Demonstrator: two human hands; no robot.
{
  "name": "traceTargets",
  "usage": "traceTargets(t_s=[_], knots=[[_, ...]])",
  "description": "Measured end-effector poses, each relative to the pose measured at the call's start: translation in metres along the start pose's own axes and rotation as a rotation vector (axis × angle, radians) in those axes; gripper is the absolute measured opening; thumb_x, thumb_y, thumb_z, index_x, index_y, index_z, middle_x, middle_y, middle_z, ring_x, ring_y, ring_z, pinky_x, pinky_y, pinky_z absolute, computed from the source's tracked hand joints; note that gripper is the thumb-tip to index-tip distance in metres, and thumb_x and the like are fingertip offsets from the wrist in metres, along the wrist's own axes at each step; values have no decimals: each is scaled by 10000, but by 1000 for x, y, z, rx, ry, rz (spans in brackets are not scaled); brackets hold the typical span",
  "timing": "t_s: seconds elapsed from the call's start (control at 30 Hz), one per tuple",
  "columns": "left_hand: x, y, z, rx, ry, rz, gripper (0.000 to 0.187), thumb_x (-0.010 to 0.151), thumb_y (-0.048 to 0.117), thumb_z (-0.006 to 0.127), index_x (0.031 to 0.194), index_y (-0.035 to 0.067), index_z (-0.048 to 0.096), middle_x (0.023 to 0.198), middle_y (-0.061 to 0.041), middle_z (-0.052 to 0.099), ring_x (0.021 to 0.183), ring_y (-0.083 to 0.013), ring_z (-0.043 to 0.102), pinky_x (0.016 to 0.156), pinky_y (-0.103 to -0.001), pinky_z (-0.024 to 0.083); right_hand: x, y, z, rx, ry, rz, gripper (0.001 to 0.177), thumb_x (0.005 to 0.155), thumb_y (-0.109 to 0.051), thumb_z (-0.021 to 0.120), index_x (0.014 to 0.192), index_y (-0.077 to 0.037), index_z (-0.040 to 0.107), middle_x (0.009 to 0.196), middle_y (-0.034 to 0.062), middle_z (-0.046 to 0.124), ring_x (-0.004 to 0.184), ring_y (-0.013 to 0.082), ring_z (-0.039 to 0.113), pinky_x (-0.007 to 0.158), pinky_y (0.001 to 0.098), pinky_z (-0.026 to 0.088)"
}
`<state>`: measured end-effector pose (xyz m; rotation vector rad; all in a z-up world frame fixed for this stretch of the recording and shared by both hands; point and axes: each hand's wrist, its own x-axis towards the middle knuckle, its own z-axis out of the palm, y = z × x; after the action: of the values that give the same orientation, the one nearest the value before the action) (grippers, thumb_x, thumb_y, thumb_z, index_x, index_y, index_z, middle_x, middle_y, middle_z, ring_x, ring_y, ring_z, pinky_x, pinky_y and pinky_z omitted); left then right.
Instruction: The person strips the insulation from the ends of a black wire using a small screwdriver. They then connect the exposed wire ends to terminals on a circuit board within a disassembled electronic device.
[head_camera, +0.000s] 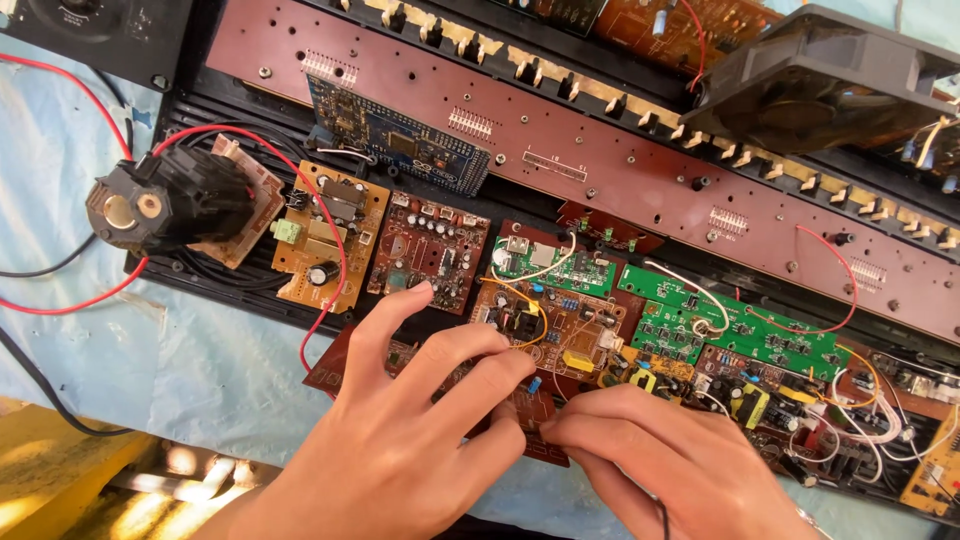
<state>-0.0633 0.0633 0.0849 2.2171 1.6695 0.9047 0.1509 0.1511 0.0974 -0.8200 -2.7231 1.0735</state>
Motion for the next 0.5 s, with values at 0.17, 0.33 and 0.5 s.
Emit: traceTargets(t_s=[0.17,0.33,0.5], knots=[[-1,-3,-1,-8,3,10,103,804,80,699,777,85,600,1129,-90,636,1067,-250,605,1094,-595,337,-6,12,-14,-34,-154,-51,365,717,-215,832,1065,-171,731,1057,-42,748,758,133,756,623,270,613],[-4,-1,-1,-26,10,13,86,818,76,690,780,64,614,1139,-117,650,1079,-266,609,1093,-601,333,-11,7,-7,-5,-96,-37,258,764,-152,782,1020,-135,751,1009,-20,772,799,135,767,692,265,625],[-6,1,0,-4,12,-1,55,830,82,683,821,71,630,1130,-94,624,1063,-252,599,1081,-576,356,-13,3,-2,-59,-89,-2,309,757,-115,729,1063,-145,750,1095,-20,758,885,141,762,715,291,587]])
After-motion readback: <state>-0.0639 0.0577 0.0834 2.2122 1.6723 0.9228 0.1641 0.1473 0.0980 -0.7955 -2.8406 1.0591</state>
